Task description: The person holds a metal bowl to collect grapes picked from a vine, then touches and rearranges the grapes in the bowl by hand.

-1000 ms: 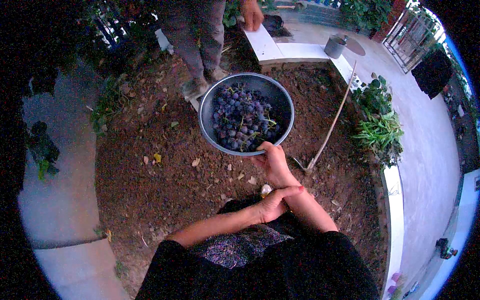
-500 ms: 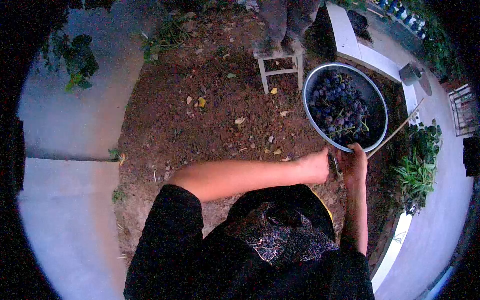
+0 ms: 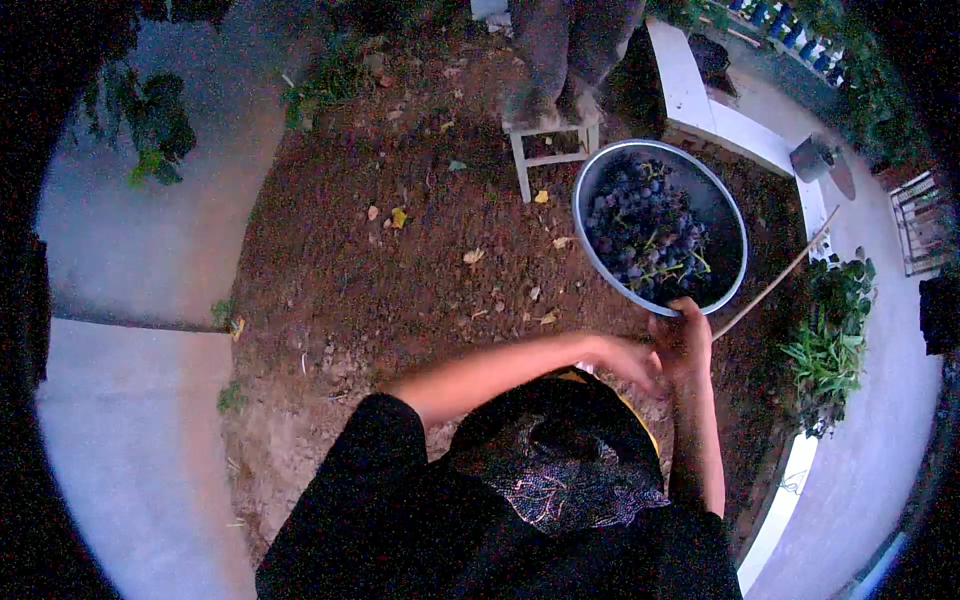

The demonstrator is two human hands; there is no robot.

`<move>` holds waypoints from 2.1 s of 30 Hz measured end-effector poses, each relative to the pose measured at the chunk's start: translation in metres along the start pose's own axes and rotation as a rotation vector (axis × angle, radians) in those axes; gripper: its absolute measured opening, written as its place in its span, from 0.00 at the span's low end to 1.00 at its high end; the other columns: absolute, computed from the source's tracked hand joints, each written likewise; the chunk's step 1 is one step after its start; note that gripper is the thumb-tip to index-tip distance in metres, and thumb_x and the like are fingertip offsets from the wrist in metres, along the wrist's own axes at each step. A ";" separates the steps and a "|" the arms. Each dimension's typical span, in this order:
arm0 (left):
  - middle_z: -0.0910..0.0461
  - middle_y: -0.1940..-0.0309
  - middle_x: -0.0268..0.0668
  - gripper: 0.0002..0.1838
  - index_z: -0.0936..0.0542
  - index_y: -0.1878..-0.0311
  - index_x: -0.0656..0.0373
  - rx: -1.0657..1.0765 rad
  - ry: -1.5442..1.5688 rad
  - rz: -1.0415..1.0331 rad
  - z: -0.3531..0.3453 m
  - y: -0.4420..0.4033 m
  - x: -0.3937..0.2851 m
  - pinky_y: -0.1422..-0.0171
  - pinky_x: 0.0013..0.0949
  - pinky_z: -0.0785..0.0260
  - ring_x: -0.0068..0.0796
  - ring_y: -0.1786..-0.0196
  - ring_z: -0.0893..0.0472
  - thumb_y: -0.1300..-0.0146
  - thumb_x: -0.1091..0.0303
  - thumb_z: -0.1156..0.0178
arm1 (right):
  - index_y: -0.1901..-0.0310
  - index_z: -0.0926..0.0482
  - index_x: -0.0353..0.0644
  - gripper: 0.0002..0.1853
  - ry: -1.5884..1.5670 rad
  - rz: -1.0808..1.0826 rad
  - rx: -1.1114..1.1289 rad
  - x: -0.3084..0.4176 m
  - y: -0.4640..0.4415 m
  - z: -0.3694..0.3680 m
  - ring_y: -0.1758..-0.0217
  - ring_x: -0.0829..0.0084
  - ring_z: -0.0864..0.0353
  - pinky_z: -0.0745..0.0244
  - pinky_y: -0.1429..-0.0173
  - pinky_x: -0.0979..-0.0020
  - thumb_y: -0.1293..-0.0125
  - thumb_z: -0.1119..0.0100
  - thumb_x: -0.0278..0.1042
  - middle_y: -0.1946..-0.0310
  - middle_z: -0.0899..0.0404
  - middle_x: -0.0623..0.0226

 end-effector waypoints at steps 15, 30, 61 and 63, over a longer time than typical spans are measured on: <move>0.24 0.72 0.38 0.06 0.26 0.78 0.63 -0.039 2.013 -0.151 -0.072 -0.007 -0.011 0.51 0.34 0.37 0.32 0.63 0.27 0.59 0.74 0.53 | 0.76 0.31 0.42 0.05 0.236 -0.012 0.091 -0.032 -0.029 0.009 0.81 0.76 0.34 0.35 0.75 0.75 0.54 0.49 0.33 0.81 0.31 0.71; 0.25 0.74 0.38 0.06 0.26 0.79 0.64 0.079 2.072 0.146 -0.061 0.009 -0.001 0.60 0.29 0.35 0.30 0.67 0.27 0.60 0.82 0.52 | 0.76 0.31 0.38 0.04 0.453 -0.006 0.042 -0.056 -0.025 0.000 0.82 0.74 0.29 0.31 0.77 0.74 0.53 0.51 0.29 0.81 0.30 0.68; 0.34 0.52 0.47 0.22 0.33 0.56 0.72 0.180 2.077 0.221 -0.077 0.001 0.027 0.38 0.40 0.48 0.40 0.46 0.36 0.60 0.80 0.54 | 0.66 0.30 0.34 0.11 0.247 -0.009 -0.011 -0.055 -0.014 -0.017 0.74 0.70 0.26 0.26 0.77 0.68 0.54 0.52 0.26 0.74 0.26 0.63; 0.34 0.52 0.47 0.22 0.33 0.56 0.72 0.148 2.007 0.264 -0.076 0.006 0.026 0.38 0.40 0.48 0.40 0.46 0.36 0.60 0.80 0.54 | 0.67 0.30 0.34 0.10 0.304 0.079 0.022 -0.060 -0.021 -0.012 0.75 0.71 0.26 0.29 0.80 0.69 0.54 0.51 0.27 0.74 0.25 0.63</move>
Point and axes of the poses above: each hand's wrist, its own y-axis away from the middle knuckle, its own z-axis out of the back of the hand, x = y × z, the point moved 3 cm from there along -y, towards the middle knuckle
